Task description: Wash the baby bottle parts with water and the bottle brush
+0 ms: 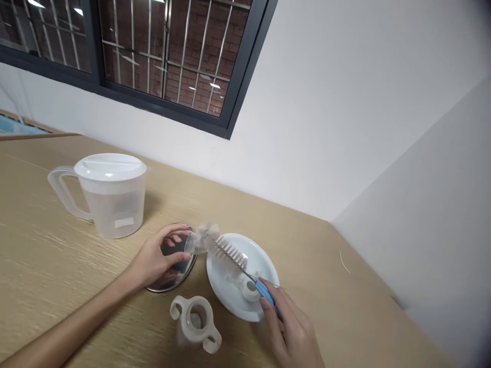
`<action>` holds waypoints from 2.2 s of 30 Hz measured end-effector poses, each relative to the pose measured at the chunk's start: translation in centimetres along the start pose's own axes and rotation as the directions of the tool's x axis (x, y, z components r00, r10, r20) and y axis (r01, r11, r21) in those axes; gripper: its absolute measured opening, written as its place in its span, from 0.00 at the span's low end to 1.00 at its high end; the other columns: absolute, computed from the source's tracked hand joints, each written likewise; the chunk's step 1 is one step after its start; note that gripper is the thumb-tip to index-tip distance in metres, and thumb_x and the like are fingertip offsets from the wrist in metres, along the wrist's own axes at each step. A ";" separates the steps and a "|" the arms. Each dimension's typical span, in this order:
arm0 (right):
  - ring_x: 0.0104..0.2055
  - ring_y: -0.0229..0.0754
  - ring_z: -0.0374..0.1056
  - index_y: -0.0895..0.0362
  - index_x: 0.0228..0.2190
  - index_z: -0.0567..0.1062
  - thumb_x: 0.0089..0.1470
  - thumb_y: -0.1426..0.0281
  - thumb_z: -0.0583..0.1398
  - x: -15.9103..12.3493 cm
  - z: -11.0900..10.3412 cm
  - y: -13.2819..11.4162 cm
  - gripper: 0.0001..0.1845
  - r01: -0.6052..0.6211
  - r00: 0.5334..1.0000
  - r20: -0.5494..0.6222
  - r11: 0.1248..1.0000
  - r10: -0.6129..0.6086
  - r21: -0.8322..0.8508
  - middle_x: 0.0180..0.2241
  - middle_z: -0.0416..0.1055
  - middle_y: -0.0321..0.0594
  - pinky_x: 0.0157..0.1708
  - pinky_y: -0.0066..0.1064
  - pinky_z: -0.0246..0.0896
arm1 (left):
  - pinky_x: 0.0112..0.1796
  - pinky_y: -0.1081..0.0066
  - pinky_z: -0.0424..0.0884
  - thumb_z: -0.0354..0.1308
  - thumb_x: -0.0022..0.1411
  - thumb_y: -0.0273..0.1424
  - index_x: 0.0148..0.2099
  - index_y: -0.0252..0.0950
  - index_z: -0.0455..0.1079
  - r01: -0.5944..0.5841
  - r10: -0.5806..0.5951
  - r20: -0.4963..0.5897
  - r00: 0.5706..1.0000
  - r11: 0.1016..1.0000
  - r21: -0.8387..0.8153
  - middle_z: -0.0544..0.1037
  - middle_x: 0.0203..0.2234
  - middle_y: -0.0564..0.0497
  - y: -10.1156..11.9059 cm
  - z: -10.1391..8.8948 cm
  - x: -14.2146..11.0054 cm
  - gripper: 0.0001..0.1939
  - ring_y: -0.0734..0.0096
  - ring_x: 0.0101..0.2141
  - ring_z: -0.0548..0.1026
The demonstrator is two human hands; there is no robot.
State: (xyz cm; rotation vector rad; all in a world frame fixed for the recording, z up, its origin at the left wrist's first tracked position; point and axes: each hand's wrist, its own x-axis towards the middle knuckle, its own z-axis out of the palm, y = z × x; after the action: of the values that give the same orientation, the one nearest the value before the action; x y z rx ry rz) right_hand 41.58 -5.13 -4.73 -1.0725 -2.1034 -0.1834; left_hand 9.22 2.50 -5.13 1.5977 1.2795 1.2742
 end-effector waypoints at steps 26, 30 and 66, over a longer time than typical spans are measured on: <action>0.44 0.43 0.75 0.58 0.53 0.70 0.65 0.71 0.52 -0.4 -0.6 0.4 0.17 -0.127 0.992 0.019 0.992 0.127 0.004 0.45 0.76 0.47 0.39 0.30 0.73 | 0.44 0.62 0.74 0.68 0.54 0.39 0.57 0.39 0.67 0.054 -0.026 0.104 0.994 0.960 -0.274 0.76 0.50 0.43 0.0 -0.1 -0.2 0.30 0.56 0.48 0.74; 0.44 0.43 0.75 0.58 0.52 0.70 0.65 0.71 0.52 -0.5 -0.7 0.5 0.16 -0.163 0.986 0.015 0.986 0.163 -0.020 0.44 0.77 0.46 0.40 0.30 0.72 | 0.44 0.62 0.73 0.69 0.53 0.39 0.57 0.38 0.67 0.075 -0.045 0.106 0.993 0.949 -0.307 0.78 0.48 0.43 0.0 -0.1 -0.2 0.31 0.55 0.49 0.74; 0.43 0.44 0.76 0.59 0.52 0.70 0.65 0.71 0.52 -0.5 -0.4 0.0 0.16 -0.116 0.991 -0.076 0.993 0.114 -0.020 0.44 0.77 0.48 0.39 0.31 0.73 | 0.37 0.73 0.71 0.62 0.60 0.47 0.47 0.35 0.75 0.283 -0.238 0.154 0.959 0.823 -0.493 0.80 0.46 0.42 1.5 0.1 -0.5 0.21 0.71 0.35 0.77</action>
State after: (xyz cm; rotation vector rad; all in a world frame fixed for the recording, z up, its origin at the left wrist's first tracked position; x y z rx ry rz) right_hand 42.04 -5.64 -4.80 -1.1799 -1.9711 -0.1906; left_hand 9.68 1.67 -3.84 1.0444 0.9565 1.2240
